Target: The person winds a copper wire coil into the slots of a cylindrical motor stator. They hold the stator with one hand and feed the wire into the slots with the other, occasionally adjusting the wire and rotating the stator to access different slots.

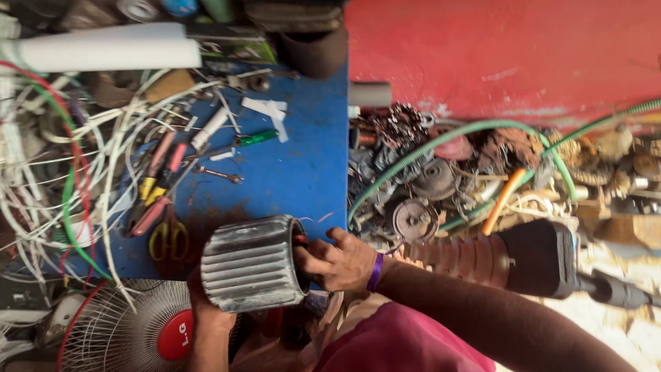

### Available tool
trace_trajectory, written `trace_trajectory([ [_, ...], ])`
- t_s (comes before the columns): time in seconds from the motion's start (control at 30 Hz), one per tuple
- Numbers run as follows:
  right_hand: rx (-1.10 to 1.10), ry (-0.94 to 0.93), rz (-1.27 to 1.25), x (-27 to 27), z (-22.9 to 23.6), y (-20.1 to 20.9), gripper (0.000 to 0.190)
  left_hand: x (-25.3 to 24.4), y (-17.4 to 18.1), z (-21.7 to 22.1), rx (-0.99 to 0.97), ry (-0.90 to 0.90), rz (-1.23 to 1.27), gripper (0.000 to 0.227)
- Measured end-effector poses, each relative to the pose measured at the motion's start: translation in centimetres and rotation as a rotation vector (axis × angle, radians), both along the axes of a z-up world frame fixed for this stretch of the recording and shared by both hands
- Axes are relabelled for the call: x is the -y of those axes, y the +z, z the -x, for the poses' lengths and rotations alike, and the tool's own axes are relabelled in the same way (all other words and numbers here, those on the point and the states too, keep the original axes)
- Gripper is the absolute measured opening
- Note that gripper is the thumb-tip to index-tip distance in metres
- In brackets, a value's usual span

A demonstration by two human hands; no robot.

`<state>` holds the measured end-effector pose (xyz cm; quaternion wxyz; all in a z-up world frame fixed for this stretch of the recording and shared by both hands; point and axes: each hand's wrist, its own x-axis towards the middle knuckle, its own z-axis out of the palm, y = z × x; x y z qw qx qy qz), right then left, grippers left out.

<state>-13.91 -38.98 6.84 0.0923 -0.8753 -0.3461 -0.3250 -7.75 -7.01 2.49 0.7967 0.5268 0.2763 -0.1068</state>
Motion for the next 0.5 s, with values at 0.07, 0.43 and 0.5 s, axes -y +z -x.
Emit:
trace_trajectory([
  [0.07, 0.056, 0.029, -0.028, 0.3, -0.4, 0.1, 0.027, 0.1, -0.1, -0.2, -0.042, -0.012, 0.038, 0.032],
  [0.43, -0.102, 0.148, 0.113, 1.1, -0.9, -0.8, 0.044, 0.0, -4.1, -0.2, 0.032, -0.039, 0.120, 0.030],
  [0.5, -0.116, 0.157, 0.083, 1.4, -1.0, -0.8, 0.039, -0.2, -4.9, 0.0, 0.078, -0.079, 0.133, 0.029],
])
